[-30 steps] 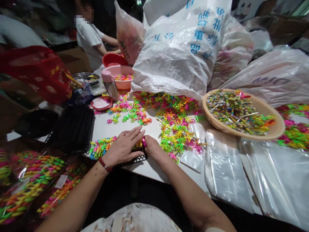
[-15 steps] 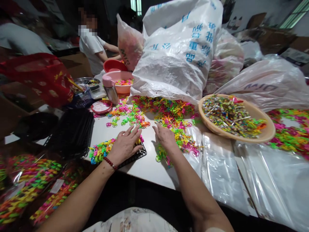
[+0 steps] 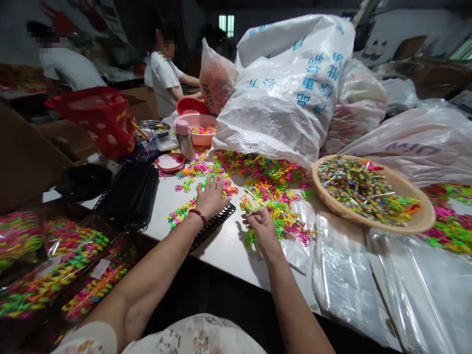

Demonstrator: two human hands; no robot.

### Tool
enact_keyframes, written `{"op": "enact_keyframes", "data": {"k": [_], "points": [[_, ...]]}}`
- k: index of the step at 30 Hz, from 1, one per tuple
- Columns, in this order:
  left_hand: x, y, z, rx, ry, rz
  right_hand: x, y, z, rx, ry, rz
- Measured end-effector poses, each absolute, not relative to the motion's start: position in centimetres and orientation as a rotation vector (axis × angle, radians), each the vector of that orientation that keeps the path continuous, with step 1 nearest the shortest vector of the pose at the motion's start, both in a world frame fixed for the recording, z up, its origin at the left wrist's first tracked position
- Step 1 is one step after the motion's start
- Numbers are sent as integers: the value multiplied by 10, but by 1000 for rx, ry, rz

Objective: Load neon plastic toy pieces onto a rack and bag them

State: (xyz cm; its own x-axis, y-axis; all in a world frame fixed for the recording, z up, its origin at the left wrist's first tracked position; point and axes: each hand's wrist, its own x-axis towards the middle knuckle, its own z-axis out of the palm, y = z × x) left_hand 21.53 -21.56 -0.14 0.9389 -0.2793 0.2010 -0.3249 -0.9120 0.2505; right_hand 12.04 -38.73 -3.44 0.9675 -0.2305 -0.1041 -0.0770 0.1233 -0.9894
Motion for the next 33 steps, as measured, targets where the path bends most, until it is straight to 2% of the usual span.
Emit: {"op": "enact_keyframes", "data": {"k": [7,15,20,27,33], "points": [[173,-151,28,2704,-613,364,103,-369,-40,-1261,190,119],[110,-67,4,2648,-821,367,95,-338,-38,-1419,38,275],[104,-61,-15,2668,-853,324,93,-310,-47,-1393,-35,325],[107,-61,-28,2555,-859,436,90,-298,-59,-1389,-40,362],[110,-61,-37,2413,-879,495,89,-296,-70,-1526,-89,339]]}}
